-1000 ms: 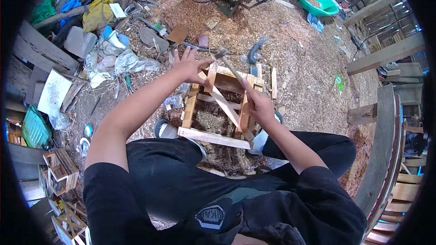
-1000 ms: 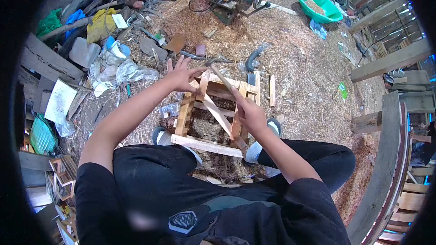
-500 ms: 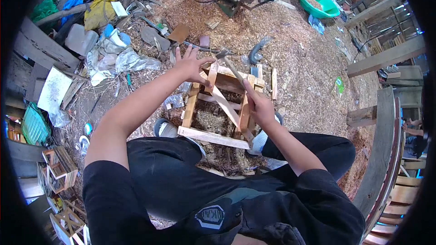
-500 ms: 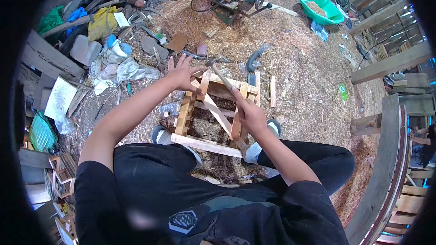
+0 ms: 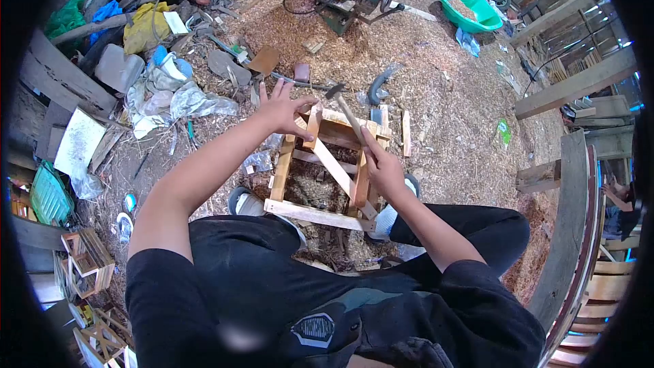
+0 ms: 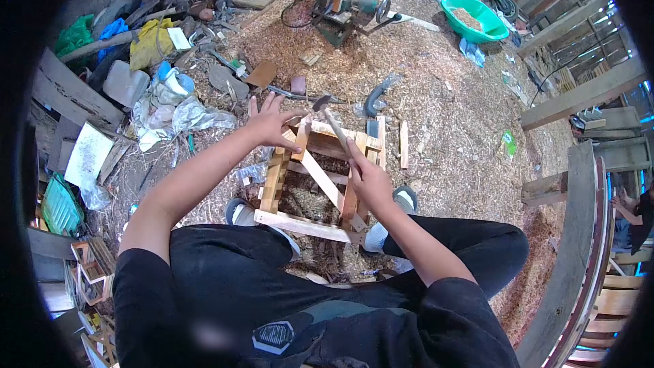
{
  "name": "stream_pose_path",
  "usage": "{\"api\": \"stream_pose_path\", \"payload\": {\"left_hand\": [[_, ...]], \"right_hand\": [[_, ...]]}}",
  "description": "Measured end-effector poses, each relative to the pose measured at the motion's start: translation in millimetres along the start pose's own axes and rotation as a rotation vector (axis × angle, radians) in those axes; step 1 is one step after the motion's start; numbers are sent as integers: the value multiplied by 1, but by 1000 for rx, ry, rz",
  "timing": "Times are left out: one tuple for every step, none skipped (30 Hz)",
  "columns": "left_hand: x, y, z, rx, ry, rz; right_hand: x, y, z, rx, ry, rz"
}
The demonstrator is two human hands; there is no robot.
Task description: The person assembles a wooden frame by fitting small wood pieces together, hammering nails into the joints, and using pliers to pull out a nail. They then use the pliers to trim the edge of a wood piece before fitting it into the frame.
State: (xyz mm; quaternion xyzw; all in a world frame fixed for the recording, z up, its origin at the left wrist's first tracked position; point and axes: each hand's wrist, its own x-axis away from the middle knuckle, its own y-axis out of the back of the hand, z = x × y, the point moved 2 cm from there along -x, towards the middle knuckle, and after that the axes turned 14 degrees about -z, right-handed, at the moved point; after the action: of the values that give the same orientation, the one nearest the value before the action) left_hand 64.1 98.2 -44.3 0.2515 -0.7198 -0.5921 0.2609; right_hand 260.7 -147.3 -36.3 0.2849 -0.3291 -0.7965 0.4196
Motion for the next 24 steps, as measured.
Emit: {"api": "stream_pose_path", "payload": {"left_hand": [[0,2,-1,1,-3,0],[0,3,-2,-10,-1,9],[0,3,-2,-21,2,18],[0,3,-1,-23,2,17],[0,2,-1,-20,2,14],[0,2,-1,-16,3,11],[0,2,0,-17,3,11],[0,2,0,-5,7,17],[0,1,0,9,10,24],[0,0,0,10,10,24],[0,0,0,15,11,22],[0,0,1,19,13,20],[1,-1,2,18,16,19],[1,-1,1,19,14,16],[1,0,1,19,11,11],[0,0,1,37,13,15],[0,1,1,35,12,8],[0,0,1,23,9,15],[0,0,1,11,7,24],[0,-2,3,17,1,11],[0,-2,3,16,3,9],[0,-3,4,27,6,5],[0,-4,3,39,8,2],[0,-5,3,40,8,2]], "right_hand": [[2,-2,-1,2,-1,-2],[4,-4,-4,-57,-52,-25],[6,-5,-6,-118,-101,-48],[8,-5,-6,-119,-99,-50],[12,-7,-6,-154,-143,-30],[13,-7,-4,-188,-187,-10],[12,-6,-1,-189,-186,-10],[11,-3,2,-155,-142,9],[10,1,8,-120,-98,27],[8,6,13,-119,-98,28],[4,11,19,-109,-58,11],[1,14,25,-102,-16,-5],[0,15,28,-103,-14,-4],[-1,17,31,-94,18,-27],[-2,18,33,-84,50,-52],[-2,15,28,-59,73,-36],[-1,12,22,-59,78,-42],[2,8,17,-26,86,-5],[4,5,13,6,93,33],[6,1,7,-2,61,71],[7,-2,5,-3,64,72],[8,-6,3,-76,8,54],[9,-8,0,-149,-49,37],[8,-8,0,-148,-50,38]]}}
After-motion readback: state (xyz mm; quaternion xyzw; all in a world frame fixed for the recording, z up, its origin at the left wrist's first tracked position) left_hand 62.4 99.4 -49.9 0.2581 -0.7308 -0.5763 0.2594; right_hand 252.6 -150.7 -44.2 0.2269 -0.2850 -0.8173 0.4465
